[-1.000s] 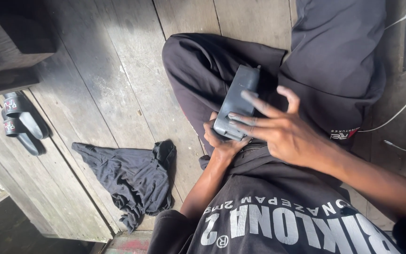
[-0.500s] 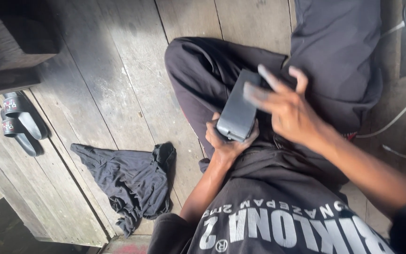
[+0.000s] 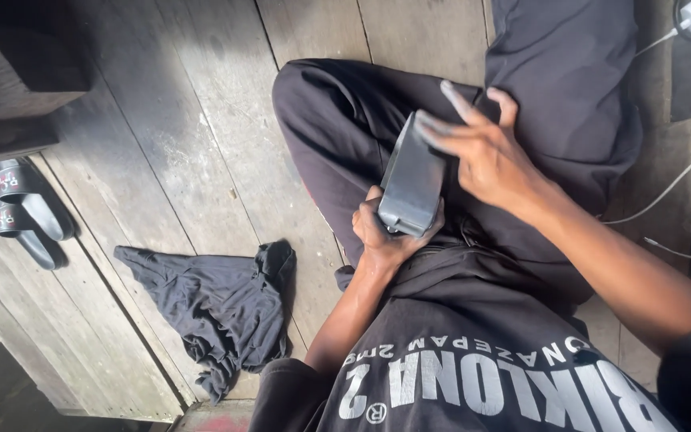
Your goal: The person sits on the floor and sands a small, dark metal part using a sanding block. They hold the part in their left hand and rub the sanding block against its surfaces and edges with their right hand, rotating the part to work on different sides.
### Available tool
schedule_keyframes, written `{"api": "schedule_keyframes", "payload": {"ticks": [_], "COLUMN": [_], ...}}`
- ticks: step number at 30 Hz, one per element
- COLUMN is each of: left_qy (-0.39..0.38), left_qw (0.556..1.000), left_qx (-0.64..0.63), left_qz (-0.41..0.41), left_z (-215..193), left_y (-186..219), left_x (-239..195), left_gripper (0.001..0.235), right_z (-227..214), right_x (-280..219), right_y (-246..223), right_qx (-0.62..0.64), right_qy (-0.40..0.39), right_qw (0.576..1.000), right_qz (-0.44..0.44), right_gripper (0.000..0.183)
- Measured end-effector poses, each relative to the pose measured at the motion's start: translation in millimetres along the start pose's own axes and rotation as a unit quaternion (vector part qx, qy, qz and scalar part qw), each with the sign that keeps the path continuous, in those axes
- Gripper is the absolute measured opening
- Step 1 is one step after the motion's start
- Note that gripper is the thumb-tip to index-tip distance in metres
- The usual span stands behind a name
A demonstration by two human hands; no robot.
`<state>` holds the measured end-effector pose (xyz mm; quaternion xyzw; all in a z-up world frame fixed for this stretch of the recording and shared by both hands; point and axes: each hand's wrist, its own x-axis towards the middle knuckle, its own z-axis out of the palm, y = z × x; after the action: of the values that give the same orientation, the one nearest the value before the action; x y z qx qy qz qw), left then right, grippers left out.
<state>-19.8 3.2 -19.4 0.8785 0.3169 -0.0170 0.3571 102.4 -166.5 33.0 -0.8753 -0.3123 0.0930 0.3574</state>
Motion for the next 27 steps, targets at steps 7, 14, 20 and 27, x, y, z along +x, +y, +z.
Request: {"api": "schedule_keyframes", "payload": {"ticks": [7,14,20,27], "left_qy": [0.187,0.195,0.104,0.168], "left_qw": [0.902,0.885,0.9,0.879], "left_qx": [-0.047,-0.02,-0.182,-0.17], "left_qz": [0.386,0.422,0.381,0.413], "left_z": [-13,-5,-29,-25], "left_y": [9,-14,18,26], "left_x": [15,12,16,17], "left_gripper": [0.1,0.11,0.064,0.064], "right_z": [-12,-28,5,-7], "right_x": [4,-1,9,3], "right_y": [-17,-65,3,-26], "right_qx": [0.025,0.062,0.032,0.006], "right_qy": [-0.031,-0.038,0.027,-0.011], "right_qw": [0.998,0.992,0.999,0.999], "right_qz": [-0.054,-0.106,-0.003,-0.041], "right_gripper": [0.083,0.086,0.066,0.06]}}
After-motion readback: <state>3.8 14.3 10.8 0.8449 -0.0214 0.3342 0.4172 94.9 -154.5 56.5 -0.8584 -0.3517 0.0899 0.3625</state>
